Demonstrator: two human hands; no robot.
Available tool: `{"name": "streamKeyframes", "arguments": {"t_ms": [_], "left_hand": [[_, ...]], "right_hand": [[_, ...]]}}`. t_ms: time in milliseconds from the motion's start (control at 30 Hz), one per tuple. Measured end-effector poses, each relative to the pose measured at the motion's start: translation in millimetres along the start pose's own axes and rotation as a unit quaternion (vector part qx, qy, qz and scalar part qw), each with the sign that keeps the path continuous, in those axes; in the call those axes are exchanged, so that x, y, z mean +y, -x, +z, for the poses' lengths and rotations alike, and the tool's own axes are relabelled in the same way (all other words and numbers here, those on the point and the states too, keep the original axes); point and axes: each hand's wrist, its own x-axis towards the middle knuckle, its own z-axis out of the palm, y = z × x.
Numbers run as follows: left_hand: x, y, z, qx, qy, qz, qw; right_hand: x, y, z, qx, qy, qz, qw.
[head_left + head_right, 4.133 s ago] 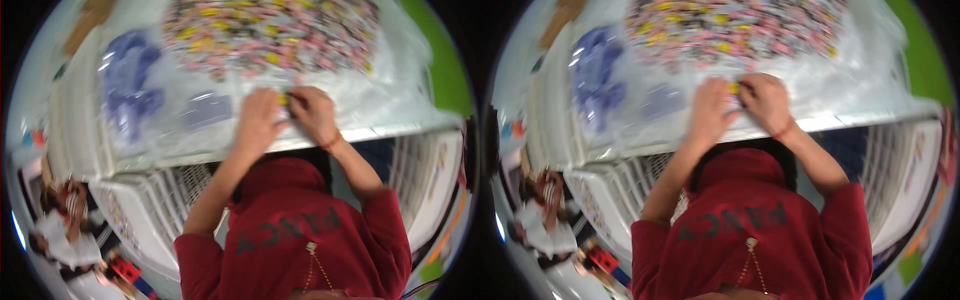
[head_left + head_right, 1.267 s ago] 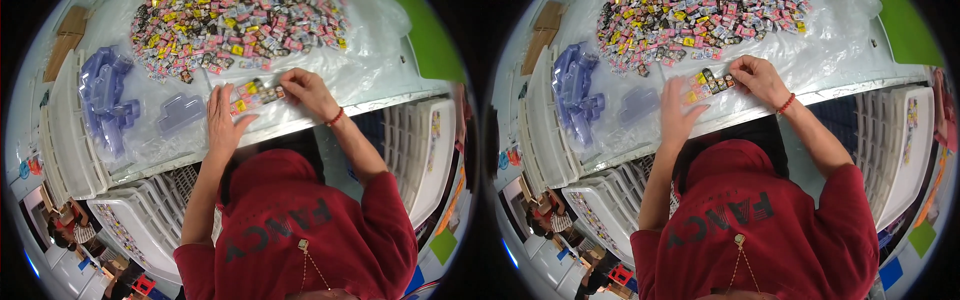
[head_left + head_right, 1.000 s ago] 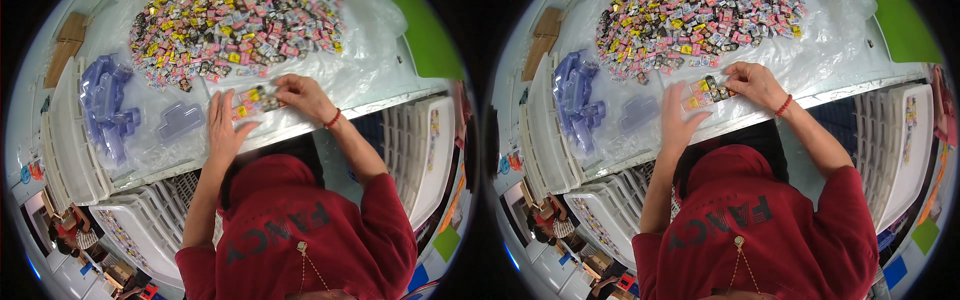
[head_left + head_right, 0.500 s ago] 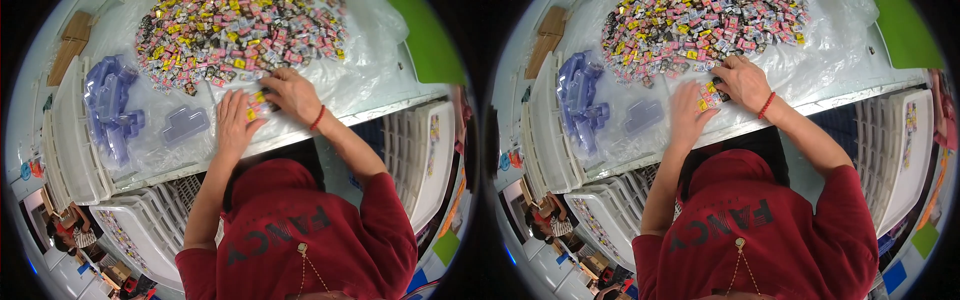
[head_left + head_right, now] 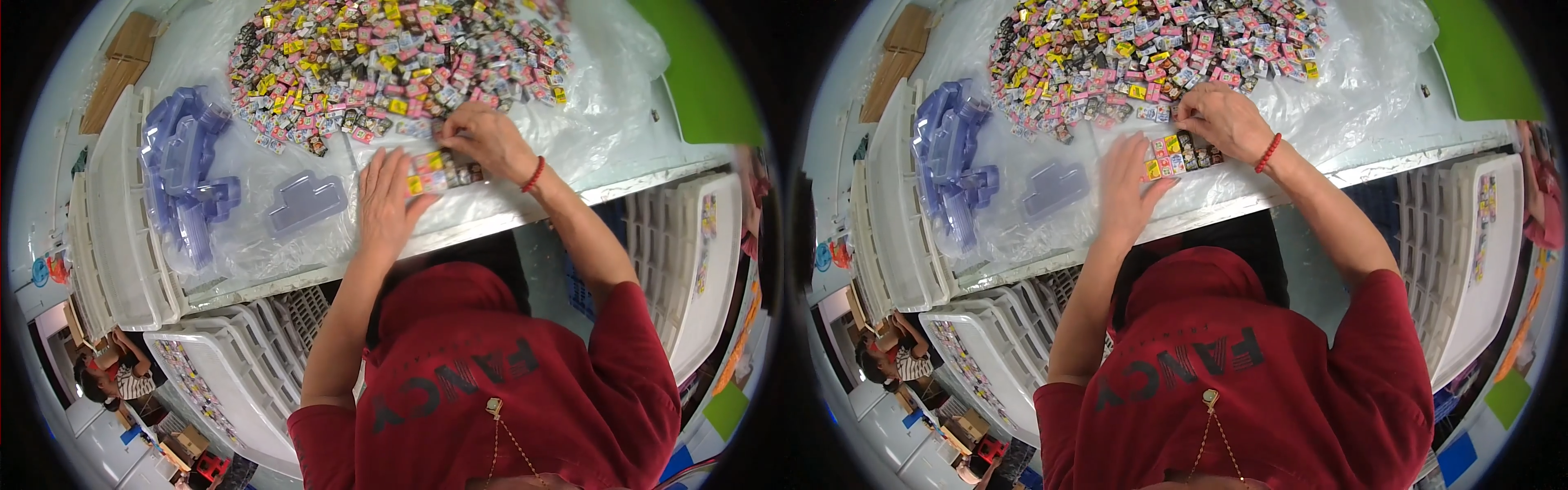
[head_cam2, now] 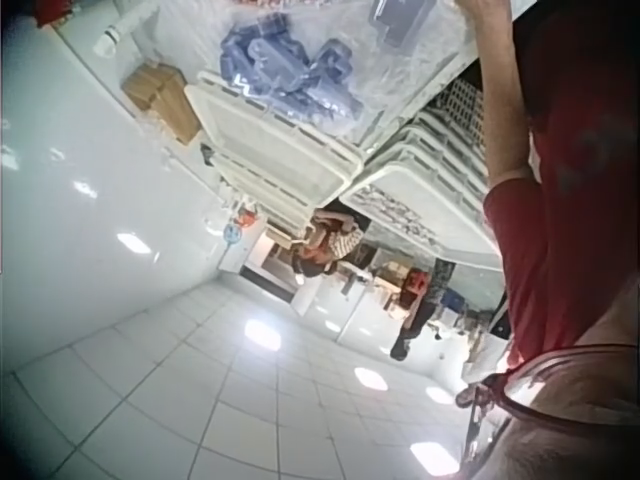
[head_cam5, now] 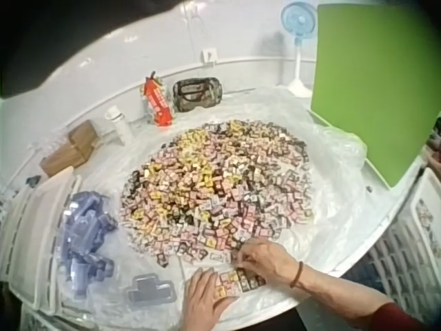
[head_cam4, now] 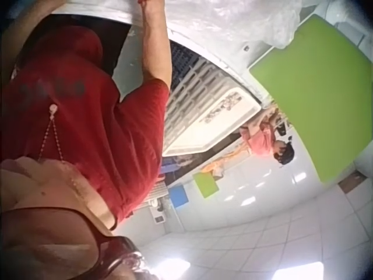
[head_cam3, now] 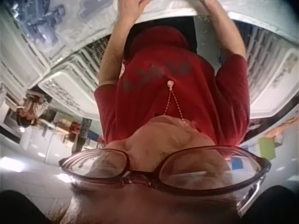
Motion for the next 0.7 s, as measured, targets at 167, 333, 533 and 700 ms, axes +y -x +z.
{"name": "streamKeyframes", "arguments": {"t_ms": [167, 333, 533, 700], "left_hand": [[-2.2, -3.7, 0.1, 0.004, 0.005, -0.002, 1.000], [-2.0, -3.8, 0.4, 0.007, 0.000, 0.000, 1.000], [0.4, -1.9, 0.4, 0.006, -0.005, -0.007, 1.000], [0.6, -1.8, 0.8, 0.003, -0.004, -0.006, 1.000]], "right_hand": [[-5.0, 6.2, 4.3, 0.012, 0.048, -0.052, 0.997], [-3.8, 9.8, 5.2, 0.011, 0.047, -0.076, 0.996], [-7.2, 10.6, 8.3, 0.019, 0.043, -0.064, 0.997], [2.4, 5.8, 9.4, 0.005, 0.012, -0.066, 0.998]]}}
